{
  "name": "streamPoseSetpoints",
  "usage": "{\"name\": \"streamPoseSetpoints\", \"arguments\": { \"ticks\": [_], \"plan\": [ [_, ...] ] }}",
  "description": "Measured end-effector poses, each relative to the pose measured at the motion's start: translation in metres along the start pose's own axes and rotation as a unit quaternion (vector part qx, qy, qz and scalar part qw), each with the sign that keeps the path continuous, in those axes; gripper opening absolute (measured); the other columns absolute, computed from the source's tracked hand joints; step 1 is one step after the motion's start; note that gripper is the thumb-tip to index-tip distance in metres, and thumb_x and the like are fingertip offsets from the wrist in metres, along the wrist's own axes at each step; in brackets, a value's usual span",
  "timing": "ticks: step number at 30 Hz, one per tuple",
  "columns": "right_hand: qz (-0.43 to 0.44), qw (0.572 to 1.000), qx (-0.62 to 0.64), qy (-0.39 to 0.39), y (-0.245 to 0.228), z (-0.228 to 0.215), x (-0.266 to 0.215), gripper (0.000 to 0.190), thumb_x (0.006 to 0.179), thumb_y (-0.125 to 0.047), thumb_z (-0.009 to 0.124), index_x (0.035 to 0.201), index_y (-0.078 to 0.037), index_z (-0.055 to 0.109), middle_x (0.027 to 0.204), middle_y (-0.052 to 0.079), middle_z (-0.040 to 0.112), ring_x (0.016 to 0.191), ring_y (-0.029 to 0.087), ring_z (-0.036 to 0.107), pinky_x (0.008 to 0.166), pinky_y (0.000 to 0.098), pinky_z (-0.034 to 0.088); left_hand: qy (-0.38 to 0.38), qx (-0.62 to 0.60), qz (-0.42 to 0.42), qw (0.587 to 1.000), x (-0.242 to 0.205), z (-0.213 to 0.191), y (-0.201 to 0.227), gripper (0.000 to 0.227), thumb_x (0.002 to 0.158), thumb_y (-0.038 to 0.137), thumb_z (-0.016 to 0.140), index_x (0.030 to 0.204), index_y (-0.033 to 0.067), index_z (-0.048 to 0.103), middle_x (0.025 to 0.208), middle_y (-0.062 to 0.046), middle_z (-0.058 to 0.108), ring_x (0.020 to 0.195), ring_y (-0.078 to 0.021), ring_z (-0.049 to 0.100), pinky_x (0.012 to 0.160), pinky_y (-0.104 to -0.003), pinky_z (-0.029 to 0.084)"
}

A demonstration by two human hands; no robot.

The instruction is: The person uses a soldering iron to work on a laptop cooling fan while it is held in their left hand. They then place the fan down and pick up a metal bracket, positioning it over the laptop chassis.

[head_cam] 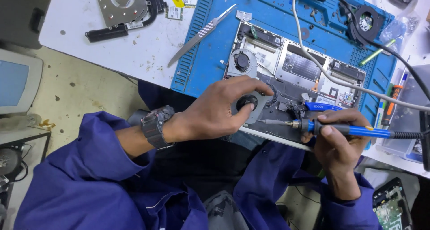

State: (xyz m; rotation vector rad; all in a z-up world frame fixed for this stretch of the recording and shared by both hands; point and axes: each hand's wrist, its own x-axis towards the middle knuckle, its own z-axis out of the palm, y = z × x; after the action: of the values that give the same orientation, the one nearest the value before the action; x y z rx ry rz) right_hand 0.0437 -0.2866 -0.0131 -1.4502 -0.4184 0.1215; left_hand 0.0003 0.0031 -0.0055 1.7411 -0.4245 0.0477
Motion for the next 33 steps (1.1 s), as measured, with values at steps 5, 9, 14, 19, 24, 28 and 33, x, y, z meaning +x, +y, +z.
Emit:
{"name": "streamPoseSetpoints", "arguments": {
  "ticks": [5, 9, 14, 19, 24, 28, 33],
  "plan": [
    [0.0, 0.999, -0.028, 0.029, 0.01, -0.006, -0.006, 0.017, 0.088, -0.013, 0.072, 0.094, -0.001, 0.061, 0.091, 0.014, 0.067, 0.056, 0.027, 0.068, 0.05, 0.0307, 0.059, 0.004, 0.009, -0.011, 1.0, 0.0, 0.001, -0.004, 0.04, 0.095, 0.005, 0.053, 0.135, 0.0062, 0.056, 0.137, -0.014, 0.066, 0.134, -0.0358, 0.061, 0.118, -0.053, 0.048],
    [-0.01, 0.999, -0.033, 0.01, 0.008, -0.004, -0.005, 0.013, 0.091, -0.01, 0.069, 0.096, -0.001, 0.06, 0.089, 0.014, 0.066, 0.058, 0.026, 0.068, 0.051, 0.0298, 0.061, 0.0, 0.021, -0.014, 1.0, -0.001, 0.003, -0.008, 0.04, 0.098, 0.007, 0.051, 0.137, 0.0074, 0.055, 0.134, -0.014, 0.066, 0.128, -0.0355, 0.063, 0.113, -0.052, 0.052],
    [-0.01, 0.997, -0.065, 0.031, 0.017, -0.017, -0.01, 0.015, 0.089, -0.011, 0.07, 0.099, -0.001, 0.063, 0.095, 0.016, 0.071, 0.07, 0.023, 0.071, 0.071, 0.0278, 0.06, 0.003, 0.023, -0.013, 1.0, -0.001, 0.002, -0.008, 0.039, 0.097, 0.008, 0.052, 0.135, 0.0069, 0.056, 0.133, -0.014, 0.067, 0.128, -0.035, 0.064, 0.113, -0.051, 0.051],
    [-0.014, 0.994, -0.098, 0.054, 0.018, -0.018, -0.013, 0.015, 0.088, -0.015, 0.072, 0.096, -0.003, 0.067, 0.095, 0.012, 0.07, 0.083, 0.023, 0.073, 0.077, 0.0273, 0.062, 0.003, 0.019, -0.019, 1.0, -0.001, 0.002, -0.008, 0.039, 0.096, 0.008, 0.052, 0.134, 0.0074, 0.057, 0.131, -0.014, 0.068, 0.125, -0.0344, 0.065, 0.11, -0.05, 0.053],
    [-0.015, 0.99, -0.136, 0.043, 0.018, -0.022, -0.015, 0.01, 0.089, -0.013, 0.071, 0.095, -0.006, 0.068, 0.096, 0.009, 0.07, 0.09, 0.023, 0.075, 0.085, 0.0285, 0.062, 0.003, 0.025, -0.011, 1.0, -0.001, 0.001, -0.009, 0.038, 0.096, 0.008, 0.053, 0.134, 0.0074, 0.057, 0.13, -0.013, 0.068, 0.124, -0.0342, 0.066, 0.108, -0.05, 0.054],
    [-0.02, 0.991, -0.126, 0.031, 0.017, -0.02, -0.014, 0.011, 0.091, -0.014, 0.072, 0.098, -0.006, 0.068, 0.098, 0.009, 0.071, 0.089, 0.021, 0.075, 0.085, 0.0277, 0.063, 0.002, 0.027, -0.012, 1.0, -0.002, 0.002, -0.01, 0.039, 0.096, 0.008, 0.053, 0.135, 0.0072, 0.057, 0.13, -0.013, 0.068, 0.123, -0.0337, 0.066, 0.107, -0.049, 0.053],
    [-0.019, 0.997, -0.068, 0.009, 0.009, -0.005, -0.006, 0.014, 0.089, -0.014, 0.069, 0.097, -0.003, 0.064, 0.094, 0.018, 0.071, 0.058, 0.027, 0.07, 0.056, 0.0292, 0.058, 0.0, 0.018, -0.012, 1.0, -0.003, 0.003, -0.012, 0.039, 0.099, 0.008, 0.053, 0.137, 0.0073, 0.055, 0.133, -0.015, 0.065, 0.128, -0.0365, 0.063, 0.113, -0.053, 0.053]
  ]
}}
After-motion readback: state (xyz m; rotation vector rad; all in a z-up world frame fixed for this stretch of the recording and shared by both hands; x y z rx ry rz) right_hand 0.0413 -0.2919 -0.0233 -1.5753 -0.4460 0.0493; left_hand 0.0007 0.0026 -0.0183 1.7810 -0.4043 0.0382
